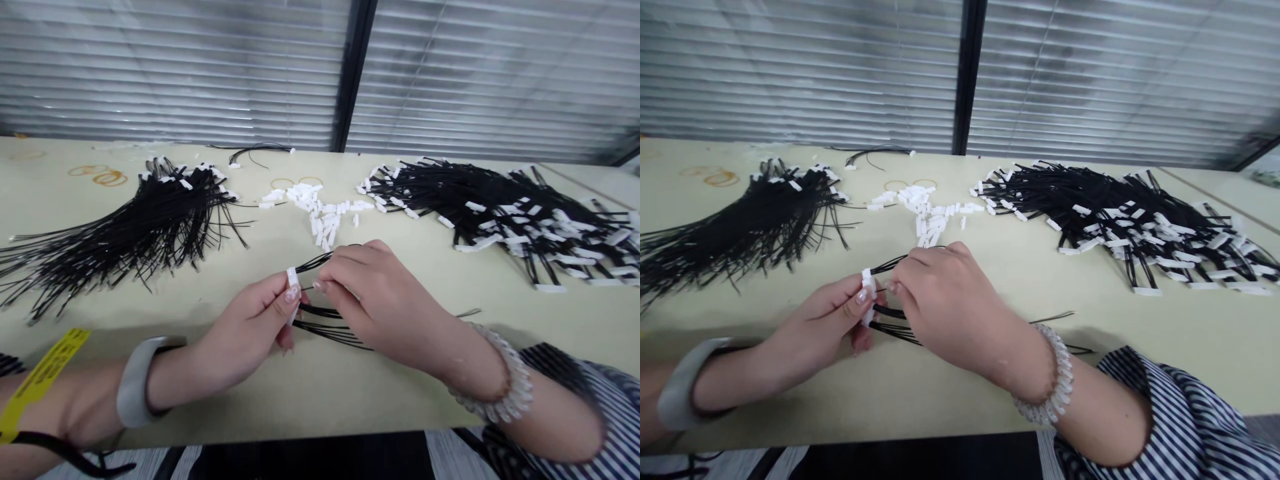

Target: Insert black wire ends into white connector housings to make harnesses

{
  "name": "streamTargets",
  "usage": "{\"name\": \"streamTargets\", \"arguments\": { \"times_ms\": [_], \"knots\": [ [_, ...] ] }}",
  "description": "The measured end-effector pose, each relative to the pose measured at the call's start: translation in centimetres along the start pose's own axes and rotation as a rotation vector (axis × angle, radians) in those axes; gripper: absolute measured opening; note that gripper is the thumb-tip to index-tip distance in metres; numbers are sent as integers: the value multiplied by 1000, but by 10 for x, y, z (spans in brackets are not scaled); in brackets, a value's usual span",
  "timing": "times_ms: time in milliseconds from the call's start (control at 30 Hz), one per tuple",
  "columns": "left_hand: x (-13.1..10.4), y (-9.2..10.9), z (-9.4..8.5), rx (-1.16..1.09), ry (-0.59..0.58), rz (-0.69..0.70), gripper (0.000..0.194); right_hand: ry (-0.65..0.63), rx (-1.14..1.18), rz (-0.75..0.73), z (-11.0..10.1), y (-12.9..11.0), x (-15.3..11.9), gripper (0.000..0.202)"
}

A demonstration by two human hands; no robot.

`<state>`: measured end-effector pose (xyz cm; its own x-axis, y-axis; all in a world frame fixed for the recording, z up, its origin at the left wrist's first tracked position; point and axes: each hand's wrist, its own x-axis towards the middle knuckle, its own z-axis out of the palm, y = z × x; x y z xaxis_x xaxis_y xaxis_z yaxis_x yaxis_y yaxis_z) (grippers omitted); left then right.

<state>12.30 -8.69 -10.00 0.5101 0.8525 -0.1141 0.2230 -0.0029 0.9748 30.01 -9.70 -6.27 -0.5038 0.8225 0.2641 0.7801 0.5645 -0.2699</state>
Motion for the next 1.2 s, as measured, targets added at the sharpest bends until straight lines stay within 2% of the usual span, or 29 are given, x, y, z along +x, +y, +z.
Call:
{"name": "streamTargets", "arguments": {
  "times_ms": [200, 333, 433, 533, 600, 667, 767, 833, 900, 1000, 1100, 1200],
  "knots": [
    [-1, -2, 0, -7, -6, -14, 31, 11, 50, -14, 7, -2, 2, 18],
    [3, -3, -1, -102, 32, -21, 27, 84, 67, -2, -2, 4, 2, 14],
    [6, -4, -3, -166, 129, -49, 26, 155, 147, 120, -17, 16, -3, 7],
    [8, -5, -3, -184, 171, -69, 27, 163, 328, 284, -31, 28, -7, 18],
    [8, -6, -3, -190, 166, -75, 26, 170, 435, 340, -37, 31, -8, 23],
    [9, -6, -3, -206, 164, -78, 25, 245, 442, 354, -40, 29, -9, 22],
    [10, -6, -3, -266, 172, -84, 25, 371, 289, 317, -43, 22, -11, 16],
    [11, -6, -3, -331, 181, -84, 25, 281, 218, 260, -45, 19, -14, 30],
    [11, -6, -2, -366, 193, -80, 24, 88, 192, 174, -44, 19, -15, 39],
    [10, -5, -2, -348, 208, -69, 25, -118, 82, 74, -34, 22, -12, 32],
    [9, -5, -2, -311, 215, -58, 25, -172, 4, 46, -20, 22, -7, 24],
    [8, -7, -2, -278, 214, -51, 24, -213, 51, 54, -11, 18, -4, 24]
  ]
}}
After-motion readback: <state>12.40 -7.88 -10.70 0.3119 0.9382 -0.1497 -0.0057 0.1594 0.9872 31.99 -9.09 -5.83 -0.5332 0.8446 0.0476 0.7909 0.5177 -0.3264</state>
